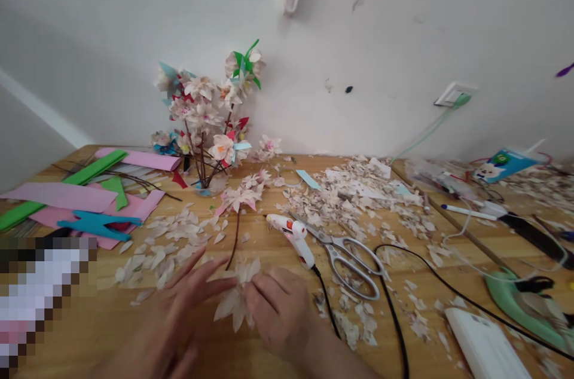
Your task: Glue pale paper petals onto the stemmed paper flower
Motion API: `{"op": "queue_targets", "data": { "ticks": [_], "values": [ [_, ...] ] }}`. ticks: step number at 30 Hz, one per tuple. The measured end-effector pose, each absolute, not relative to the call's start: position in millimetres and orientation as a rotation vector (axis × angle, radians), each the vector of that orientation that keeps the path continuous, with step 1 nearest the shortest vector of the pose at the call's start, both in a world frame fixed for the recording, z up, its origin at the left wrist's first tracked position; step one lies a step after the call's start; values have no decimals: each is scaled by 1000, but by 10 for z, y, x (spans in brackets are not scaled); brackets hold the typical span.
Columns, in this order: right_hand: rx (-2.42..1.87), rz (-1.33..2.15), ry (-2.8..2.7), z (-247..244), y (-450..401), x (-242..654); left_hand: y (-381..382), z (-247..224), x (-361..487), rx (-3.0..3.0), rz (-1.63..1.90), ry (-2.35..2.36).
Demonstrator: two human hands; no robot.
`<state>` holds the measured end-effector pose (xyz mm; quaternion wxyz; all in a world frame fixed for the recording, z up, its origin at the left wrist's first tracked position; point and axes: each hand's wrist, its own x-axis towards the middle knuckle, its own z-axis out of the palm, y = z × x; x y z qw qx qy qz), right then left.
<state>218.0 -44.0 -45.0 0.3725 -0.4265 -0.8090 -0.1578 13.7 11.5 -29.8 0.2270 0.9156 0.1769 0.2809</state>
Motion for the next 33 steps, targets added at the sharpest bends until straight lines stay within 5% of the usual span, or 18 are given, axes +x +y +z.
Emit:
{"op": "queue_targets", "data": {
  "ticks": [33],
  "values": [
    [-1123, -290, -2030, -503, -383, 2158, 203, -368, 109, 2460, 827, 701]
  ]
}}
